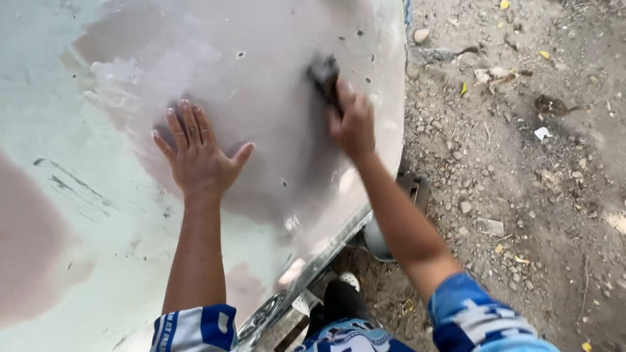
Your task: The person sands the hood of a white car using a sanding block in their right hand and a cloth in their left hand. They repeatedly wipe the surface with the cloth and sand different areas of the hood.
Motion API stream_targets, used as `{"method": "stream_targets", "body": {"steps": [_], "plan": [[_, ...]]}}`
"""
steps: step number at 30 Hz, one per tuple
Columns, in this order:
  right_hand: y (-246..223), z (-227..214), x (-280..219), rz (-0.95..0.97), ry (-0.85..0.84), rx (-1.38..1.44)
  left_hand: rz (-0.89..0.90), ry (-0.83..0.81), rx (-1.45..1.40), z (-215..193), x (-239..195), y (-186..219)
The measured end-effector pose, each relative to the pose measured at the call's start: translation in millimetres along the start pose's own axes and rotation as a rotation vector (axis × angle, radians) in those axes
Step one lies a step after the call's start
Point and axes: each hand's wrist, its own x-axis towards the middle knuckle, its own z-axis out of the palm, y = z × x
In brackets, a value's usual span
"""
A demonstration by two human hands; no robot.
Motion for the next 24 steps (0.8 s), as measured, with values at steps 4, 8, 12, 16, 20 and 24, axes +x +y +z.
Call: {"method": "stream_targets", "body": {"steps": [4,8,12,16,20,24], "plan": [[-36,-15,-101,-0.155,0.041,0.049,-0.004,0.019,-0.011,2,5,5],[1,0,-21,-0.09,-0.001,0.062,0.0,0.039,0.03,4,7,-2],[15,2,64,-0.126,0.11,-0.029,-0.024,-0.003,0.059,-4,6,0],[-21,-1,-54,-0.334,0.125,-0.033,-0.138,-0.169,0.104,-44,2,9],[-11,4,-84,-0.214,-0.045,-0.098,-0.075,-0.147,0.095,-33,0,5],[21,4,24,-0.076,-0.123,-0.255,-0.061,-0.161,0.099,-33,0,6]]}}
